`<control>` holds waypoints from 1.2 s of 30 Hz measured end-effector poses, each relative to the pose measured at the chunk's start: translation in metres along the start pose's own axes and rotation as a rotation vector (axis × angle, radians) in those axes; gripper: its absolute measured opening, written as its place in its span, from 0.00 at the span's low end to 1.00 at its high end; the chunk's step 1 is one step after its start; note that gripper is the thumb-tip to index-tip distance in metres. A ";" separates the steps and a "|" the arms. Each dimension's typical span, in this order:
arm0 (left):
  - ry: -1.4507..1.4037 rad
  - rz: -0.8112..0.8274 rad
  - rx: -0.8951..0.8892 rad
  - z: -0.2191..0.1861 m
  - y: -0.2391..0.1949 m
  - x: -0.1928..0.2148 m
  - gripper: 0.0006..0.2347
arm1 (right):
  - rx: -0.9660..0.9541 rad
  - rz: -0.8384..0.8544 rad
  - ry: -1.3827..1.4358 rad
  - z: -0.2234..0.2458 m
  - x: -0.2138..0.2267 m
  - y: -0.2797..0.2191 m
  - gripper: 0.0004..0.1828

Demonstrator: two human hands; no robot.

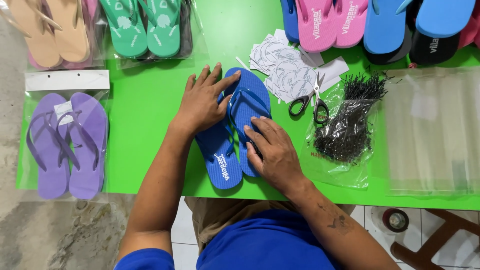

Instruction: Packaging flip-flops by placing them in plastic bags, adding cardboard headers, and securing them with plastic ties.

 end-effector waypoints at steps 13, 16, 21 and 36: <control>-0.313 -0.865 0.071 0.007 -0.154 0.003 0.09 | 0.010 0.019 -0.097 0.000 0.010 0.003 0.16; -0.097 -0.813 0.109 -0.002 -0.153 -0.012 0.11 | 0.032 0.117 -0.223 0.004 0.001 0.014 0.18; 0.060 -0.744 0.097 -0.012 -0.135 -0.014 0.18 | 0.013 0.334 -0.245 -0.007 -0.020 0.030 0.26; -0.173 -0.654 0.116 0.002 -0.118 -0.029 0.20 | 0.088 0.314 -0.226 -0.011 -0.025 0.032 0.31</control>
Point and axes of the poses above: each hand's wrist, its own y-axis towards the middle knuckle, its own x-axis out of the back of the hand, z = x × y, the point moved 9 cm from there along y, towards the middle knuckle, and after that the axes turned 15 degrees about x, right-handed, at the moved point
